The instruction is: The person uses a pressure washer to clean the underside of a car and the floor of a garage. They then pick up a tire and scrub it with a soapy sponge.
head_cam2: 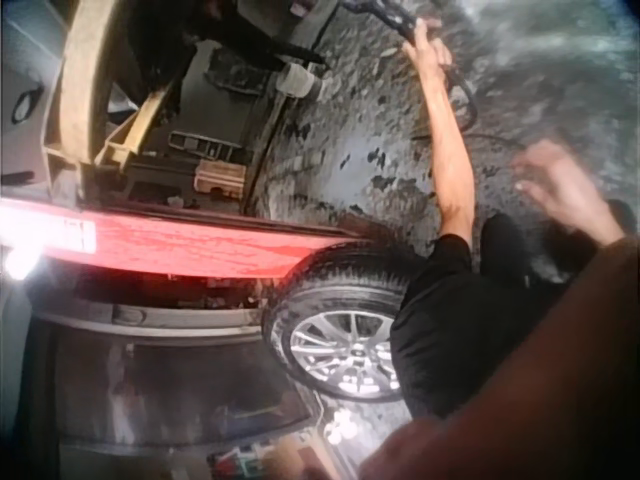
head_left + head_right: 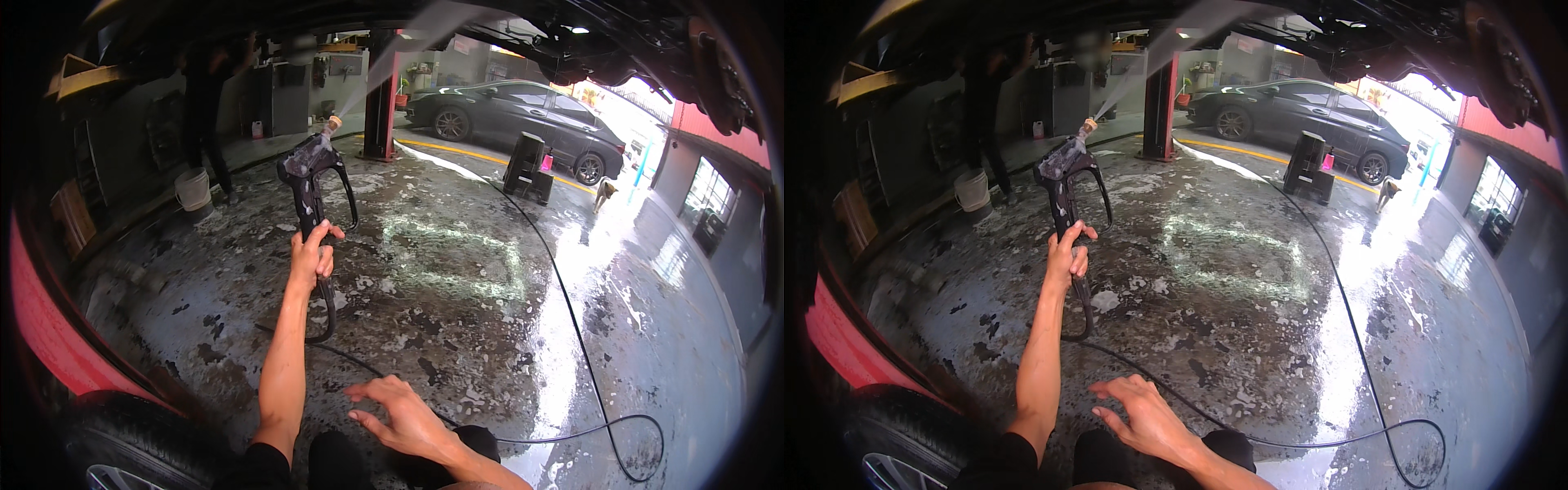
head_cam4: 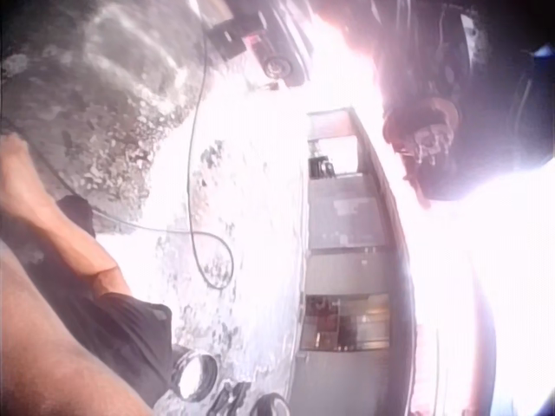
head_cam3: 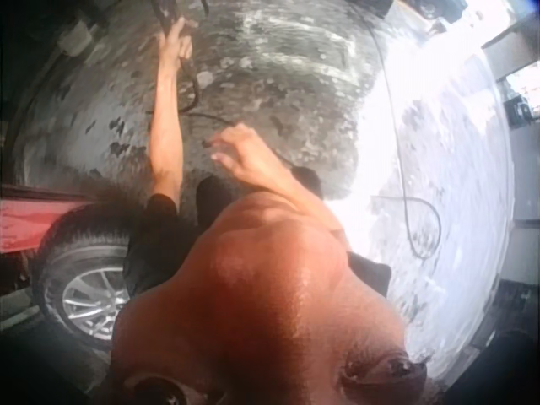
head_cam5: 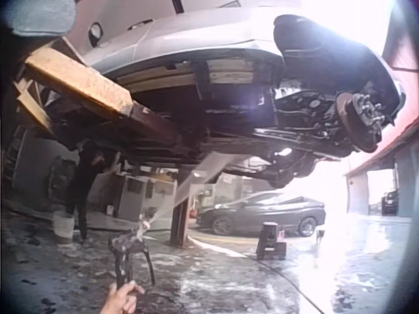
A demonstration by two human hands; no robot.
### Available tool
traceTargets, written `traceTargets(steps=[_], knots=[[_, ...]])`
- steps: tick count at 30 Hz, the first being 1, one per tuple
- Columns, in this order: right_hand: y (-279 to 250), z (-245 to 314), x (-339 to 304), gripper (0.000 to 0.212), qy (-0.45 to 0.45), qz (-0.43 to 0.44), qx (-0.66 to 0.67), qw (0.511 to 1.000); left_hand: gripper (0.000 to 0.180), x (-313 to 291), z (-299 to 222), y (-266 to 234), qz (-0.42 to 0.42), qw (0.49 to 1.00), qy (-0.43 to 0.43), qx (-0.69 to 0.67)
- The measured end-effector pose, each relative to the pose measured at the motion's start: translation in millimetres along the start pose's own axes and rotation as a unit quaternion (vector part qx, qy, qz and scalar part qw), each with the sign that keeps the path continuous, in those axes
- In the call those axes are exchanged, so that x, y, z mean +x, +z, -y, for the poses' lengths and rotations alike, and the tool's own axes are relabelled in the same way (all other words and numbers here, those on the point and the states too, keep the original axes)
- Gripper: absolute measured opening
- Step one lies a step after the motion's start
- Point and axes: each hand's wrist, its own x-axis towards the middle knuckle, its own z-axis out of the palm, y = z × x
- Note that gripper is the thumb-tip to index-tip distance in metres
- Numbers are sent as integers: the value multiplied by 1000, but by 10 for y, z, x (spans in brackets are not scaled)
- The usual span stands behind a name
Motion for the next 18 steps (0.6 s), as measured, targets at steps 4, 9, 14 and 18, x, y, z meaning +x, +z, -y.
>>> traceTargets(steps=[4, 9, 14, 18], knots=[[11, -15, 11, 32, -3, 2, -1, 1000, 45, -79, 26, 91, 16, 1000, -3, -3], [36, -50, 13, 33, -10, 6, -6, 1000, 43, -182, 71, 121, 38, 999, -2, 14], [19, -9, 18, 32, 4, 13, -2, 1000, 36, -241, 41, 17, -10, 996, 8, 85], [28, 6, 16, 32, 6, 16, -6, 1000, 36, -186, 0, -105, -43, 989, 41, 132]])
